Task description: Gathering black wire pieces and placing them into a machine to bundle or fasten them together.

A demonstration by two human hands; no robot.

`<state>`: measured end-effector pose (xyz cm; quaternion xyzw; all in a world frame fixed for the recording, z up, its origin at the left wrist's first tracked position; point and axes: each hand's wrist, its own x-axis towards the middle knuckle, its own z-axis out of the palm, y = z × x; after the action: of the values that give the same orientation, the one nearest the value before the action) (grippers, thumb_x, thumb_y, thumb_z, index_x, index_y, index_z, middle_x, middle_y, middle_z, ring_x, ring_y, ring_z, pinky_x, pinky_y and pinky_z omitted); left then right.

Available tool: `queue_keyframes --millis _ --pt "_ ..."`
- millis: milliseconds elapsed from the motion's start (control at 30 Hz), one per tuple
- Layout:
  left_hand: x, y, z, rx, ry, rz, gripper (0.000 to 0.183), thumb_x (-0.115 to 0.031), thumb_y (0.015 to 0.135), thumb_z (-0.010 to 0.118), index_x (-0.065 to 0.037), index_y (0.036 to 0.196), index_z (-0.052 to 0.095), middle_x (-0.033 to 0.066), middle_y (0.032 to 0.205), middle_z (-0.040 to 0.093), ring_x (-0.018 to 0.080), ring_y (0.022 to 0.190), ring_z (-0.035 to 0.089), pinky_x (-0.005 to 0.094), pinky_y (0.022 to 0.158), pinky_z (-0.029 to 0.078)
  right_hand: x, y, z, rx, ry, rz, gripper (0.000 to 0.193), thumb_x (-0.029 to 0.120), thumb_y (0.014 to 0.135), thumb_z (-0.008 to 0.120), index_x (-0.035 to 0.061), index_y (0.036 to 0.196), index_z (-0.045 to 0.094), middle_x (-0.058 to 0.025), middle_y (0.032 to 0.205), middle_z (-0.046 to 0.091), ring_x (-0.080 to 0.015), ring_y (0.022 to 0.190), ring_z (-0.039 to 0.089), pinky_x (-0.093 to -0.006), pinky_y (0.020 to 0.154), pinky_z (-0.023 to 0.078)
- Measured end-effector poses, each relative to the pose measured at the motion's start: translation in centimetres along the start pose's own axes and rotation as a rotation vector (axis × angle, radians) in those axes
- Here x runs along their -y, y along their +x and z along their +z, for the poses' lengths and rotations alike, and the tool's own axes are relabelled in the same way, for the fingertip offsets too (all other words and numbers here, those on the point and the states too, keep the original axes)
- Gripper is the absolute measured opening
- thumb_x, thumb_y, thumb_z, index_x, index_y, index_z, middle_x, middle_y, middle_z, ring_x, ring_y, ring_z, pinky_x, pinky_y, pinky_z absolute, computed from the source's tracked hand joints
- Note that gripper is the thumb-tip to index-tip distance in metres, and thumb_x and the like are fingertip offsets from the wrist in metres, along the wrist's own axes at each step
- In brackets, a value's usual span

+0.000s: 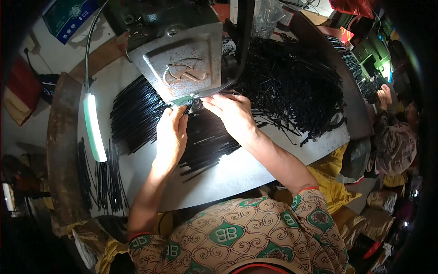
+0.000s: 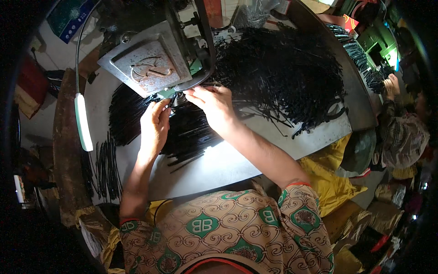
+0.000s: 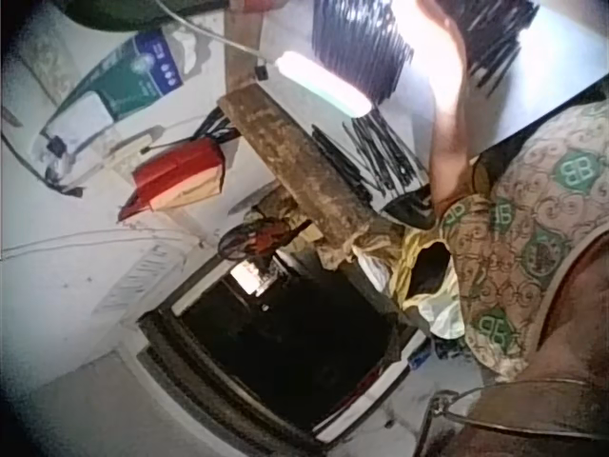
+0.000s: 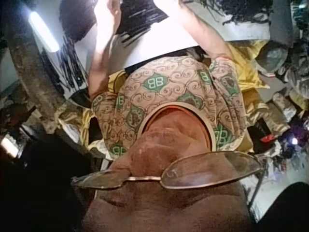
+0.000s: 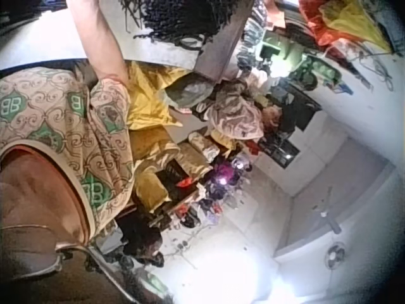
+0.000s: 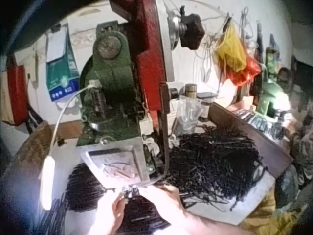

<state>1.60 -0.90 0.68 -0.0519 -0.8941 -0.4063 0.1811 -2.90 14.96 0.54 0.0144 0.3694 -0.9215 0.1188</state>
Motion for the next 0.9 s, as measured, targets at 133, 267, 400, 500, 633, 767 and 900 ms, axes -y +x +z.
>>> queue_keyframes --millis 133,267,400,500,633,767,900 --pt "-0.2 0.1 0.0 -0.003 0.025 0.015 0.02 0.0 0.075 0.055 0.0 0.095 0.056 0.0151 0.076 0.051 0.0269 0.063 0.052 0.0322 0.056 0.041 -0.3 0.2 -0.3 0.032 -0.003 -0.026 0.012 -0.001 0.08 0.05 -0.0109 0.085 0.055 -0.0207 0.086 0.058 -0.0284 0.084 0.059 -0.0381 0.083 0.049" --pt "-0.5 0.2 0.0 0.004 0.061 0.003 0.019 0.0 0.075 0.054 0.0 0.094 0.057 0.0158 0.077 0.051 0.0278 0.065 0.053 0.0321 0.057 0.042 -0.2 0.2 -0.1 0.0 -0.033 -0.022 0.013 0.0 0.081 0.05 -0.0108 0.087 0.054 -0.0198 0.087 0.058 -0.0266 0.083 0.06 -0.0364 0.081 0.05" --pt "-0.9 0.1 0.2 -0.017 0.213 0.093 0.022 -0.002 0.076 0.054 -0.001 0.097 0.055 0.0162 0.077 0.051 0.029 0.065 0.053 0.0341 0.058 0.043 -0.4 0.2 -0.4 0.003 -0.022 -0.027 0.013 0.0 0.081 0.05 -0.0112 0.087 0.054 -0.0202 0.087 0.058 -0.0266 0.083 0.06 -0.0363 0.081 0.05" --pt "-1.0 0.0 0.2 -0.027 0.354 0.136 0.023 -0.005 0.077 0.053 -0.002 0.099 0.054 0.0159 0.077 0.05 0.0304 0.063 0.054 0.0362 0.058 0.044 -0.3 0.1 -0.1 -0.012 -0.063 -0.037 0.014 0.0 0.081 0.05 -0.0111 0.088 0.054 -0.021 0.087 0.058 -0.0272 0.084 0.06 -0.037 0.082 0.049" --pt "-1.3 0.3 -1.9 0.086 0.424 0.144 0.022 -0.008 0.077 0.054 -0.004 0.098 0.055 0.0146 0.074 0.05 0.0305 0.06 0.054 0.0357 0.054 0.044 0.1 0.1 -0.7 0.041 -0.028 -0.022 0.012 0.001 0.08 0.051 -0.0097 0.085 0.055 -0.0214 0.087 0.058 -0.0275 0.085 0.06 -0.0368 0.081 0.05" --pt "-0.4 0.4 -4.9 0.394 -0.267 -0.568 0.013 -0.013 0.081 0.056 0.0 0.081 0.057 0.007 0.064 0.055 0.0139 0.047 0.052 0.0244 0.04 0.038 1.3 -0.2 -1.0 -0.051 -0.13 0.108 0.011 0.003 0.079 0.053 -0.0077 0.081 0.056 -0.0198 0.083 0.059 -0.0264 0.081 0.061 -0.0346 0.075 0.051" --pt "-1.6 -1.0 -5.3 0.489 -0.712 -0.758 0.014 -0.015 0.084 0.053 -0.001 0.082 0.054 0.0044 0.063 0.053 0.0102 0.046 0.049 0.0215 0.039 0.039 2.2 -1.3 -0.9 0.069 -0.424 0.315 0.011 0.006 0.078 0.056 -0.0051 0.078 0.056 -0.0157 0.077 0.06 -0.022 0.07 0.062 -0.0299 0.063 0.053"
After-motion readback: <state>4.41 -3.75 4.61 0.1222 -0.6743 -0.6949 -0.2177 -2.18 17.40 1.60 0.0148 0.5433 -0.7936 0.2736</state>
